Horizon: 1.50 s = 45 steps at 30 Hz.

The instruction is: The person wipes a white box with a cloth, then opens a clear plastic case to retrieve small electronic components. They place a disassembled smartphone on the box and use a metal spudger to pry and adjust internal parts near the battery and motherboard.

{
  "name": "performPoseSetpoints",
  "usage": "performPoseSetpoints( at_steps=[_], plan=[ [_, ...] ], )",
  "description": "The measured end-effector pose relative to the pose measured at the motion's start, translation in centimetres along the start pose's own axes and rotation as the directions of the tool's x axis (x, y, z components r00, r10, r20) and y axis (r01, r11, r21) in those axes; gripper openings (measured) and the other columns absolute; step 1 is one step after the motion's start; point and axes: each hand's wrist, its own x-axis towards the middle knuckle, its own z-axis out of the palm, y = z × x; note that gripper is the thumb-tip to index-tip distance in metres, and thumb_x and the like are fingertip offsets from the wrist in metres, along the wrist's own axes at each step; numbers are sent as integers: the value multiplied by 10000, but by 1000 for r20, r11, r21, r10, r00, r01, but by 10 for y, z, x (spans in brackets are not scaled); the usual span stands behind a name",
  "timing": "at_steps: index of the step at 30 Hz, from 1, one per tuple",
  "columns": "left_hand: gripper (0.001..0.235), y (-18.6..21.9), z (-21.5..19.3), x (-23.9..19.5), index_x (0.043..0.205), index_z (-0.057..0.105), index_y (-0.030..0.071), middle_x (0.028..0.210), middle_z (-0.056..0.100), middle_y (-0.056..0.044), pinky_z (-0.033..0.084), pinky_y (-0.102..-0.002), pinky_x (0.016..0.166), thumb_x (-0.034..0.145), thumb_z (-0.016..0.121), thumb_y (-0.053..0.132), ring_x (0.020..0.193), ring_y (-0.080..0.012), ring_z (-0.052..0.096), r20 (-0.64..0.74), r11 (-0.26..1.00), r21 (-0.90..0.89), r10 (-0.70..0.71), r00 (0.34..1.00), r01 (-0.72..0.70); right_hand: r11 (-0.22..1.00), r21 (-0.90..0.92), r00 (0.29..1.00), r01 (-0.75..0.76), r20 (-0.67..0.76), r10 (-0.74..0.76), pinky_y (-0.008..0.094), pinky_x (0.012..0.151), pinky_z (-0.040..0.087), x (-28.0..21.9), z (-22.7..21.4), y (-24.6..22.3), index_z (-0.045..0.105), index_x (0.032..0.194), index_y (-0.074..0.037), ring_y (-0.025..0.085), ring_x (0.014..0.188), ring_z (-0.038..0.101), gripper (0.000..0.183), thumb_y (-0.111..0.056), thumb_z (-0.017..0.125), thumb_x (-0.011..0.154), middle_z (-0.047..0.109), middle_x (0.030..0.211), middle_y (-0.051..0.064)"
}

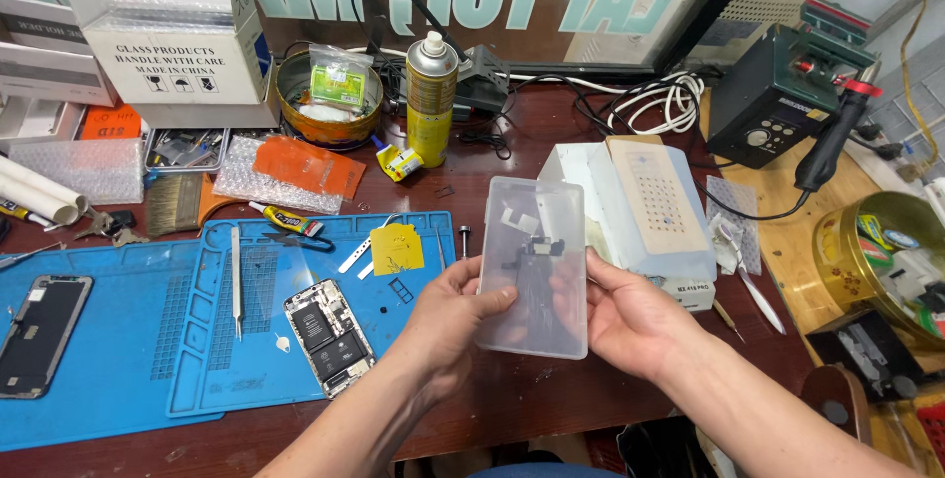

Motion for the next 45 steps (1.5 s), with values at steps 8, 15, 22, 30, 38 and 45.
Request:
performPoseSetpoints(
  at_steps=[8, 15, 22, 30, 38, 45],
  plan=[
    [488, 3, -41, -24, 1336, 560, 84, 1109, 708, -78, 644, -385, 719, 867, 687, 36, 879, -209, 715, -86, 997, -62, -46, 995, 40, 996, 39, 993, -86, 87, 82, 338, 793, 583, 12, 27, 32, 665, 1149, -92, 160, 871, 671, 281, -301, 589, 977, 698, 990, 37],
    [518, 15, -55, -40, 1366, 570, 109, 1141, 717, -57, 616, -397, 736, 866, 696, 63, 879, -198, 710, -245, 995, -84, 23, 969, -45, 960, -262, 986, 104, 152, -66, 376, 820, 596, 26, 65, 35, 633, 1103, -24, 219, 913, 694, 240, -232, 598, 988, 713, 1032, 110],
    [529, 34, -55, -66, 1361, 587, 133, 1155, 726, -74, 635, -428, 796, 848, 688, 60, 950, -221, 723, -232, 978, -142, 118, 965, -154, 967, -201, 922, -155, 322, 214, 385, 942, 588, 32, 89, 18, 651, 1187, -15, 225, 1001, 702, 338, -277, 622, 975, 715, 1089, 112],
    [470, 37, -52, -93, 1338, 594, 82, 1174, 734, -81, 636, -434, 835, 875, 677, 88, 999, -233, 735, -240, 942, -241, 174, 955, -232, 916, -250, 696, -313, 596, 401, 484, 1052, 504, 32, 105, 16, 668, 1207, -80, 241, 1137, 676, 404, -368, 620, 929, 717, 1189, 77],
    [464, 29, -84, -101, 1327, 602, 77, 1151, 730, -97, 617, -439, 849, 870, 668, 33, 993, -248, 725, -444, 924, -198, 213, 870, -327, 858, -451, 776, -247, 437, 454, 422, 969, 551, 37, 131, 41, 665, 1181, -85, 213, 1038, 675, 355, -365, 602, 972, 715, 1119, 64],
    [473, 51, -203, -105, 1339, 584, 94, 1174, 722, -73, 560, -441, 924, 871, 617, 41, 1075, -234, 695, -603, 931, -115, 212, 769, -346, 773, -574, 814, -272, 292, 503, 364, 852, 571, 62, 127, 50, 685, 1121, -87, 188, 947, 676, 250, -264, 601, 966, 698, 1003, 56]
  ],
)
